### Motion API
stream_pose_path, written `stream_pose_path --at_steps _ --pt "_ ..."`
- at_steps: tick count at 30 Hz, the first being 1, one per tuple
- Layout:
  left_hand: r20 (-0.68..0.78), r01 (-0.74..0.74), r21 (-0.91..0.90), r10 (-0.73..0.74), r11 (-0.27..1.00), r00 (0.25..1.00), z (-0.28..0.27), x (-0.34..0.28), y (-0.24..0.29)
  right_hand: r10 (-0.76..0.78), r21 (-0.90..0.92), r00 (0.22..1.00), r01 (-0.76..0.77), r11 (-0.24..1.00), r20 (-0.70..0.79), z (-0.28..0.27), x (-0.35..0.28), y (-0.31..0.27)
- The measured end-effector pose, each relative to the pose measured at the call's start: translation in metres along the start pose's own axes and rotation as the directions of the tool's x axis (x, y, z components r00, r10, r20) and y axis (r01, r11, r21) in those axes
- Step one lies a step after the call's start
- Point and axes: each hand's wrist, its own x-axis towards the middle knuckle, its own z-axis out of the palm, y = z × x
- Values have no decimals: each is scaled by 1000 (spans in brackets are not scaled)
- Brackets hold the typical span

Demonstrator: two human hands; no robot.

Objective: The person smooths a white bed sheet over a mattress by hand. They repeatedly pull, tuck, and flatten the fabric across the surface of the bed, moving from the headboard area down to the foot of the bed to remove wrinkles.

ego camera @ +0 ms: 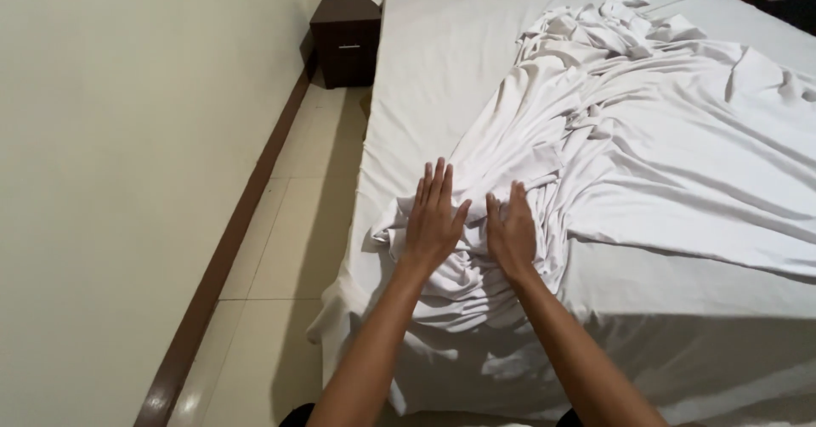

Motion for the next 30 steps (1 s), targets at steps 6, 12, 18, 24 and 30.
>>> stream_pose_path --at_steps 6,12,18,24,30 --pt "240 -10 91 -12 996 971 128 -33 -95 84 -216 995 -92 972 -43 79 11 58" --pt "263 -36 139 -2 990 965 134 -46 -99 -232 -410 972 200 890 -31 120 5 109" --pt "223 79 150 -112 986 968 113 -42 -74 -251 -311 968 246 918 25 102 2 80" --pt "179 156 156 -183 975 967 104 -57 -72 -241 -345 957 284 894 163 83 6 39" --pt "235 210 246 -269 946 934 69 -68 -58 -394 -379 871 485 788 295 88 1 20"
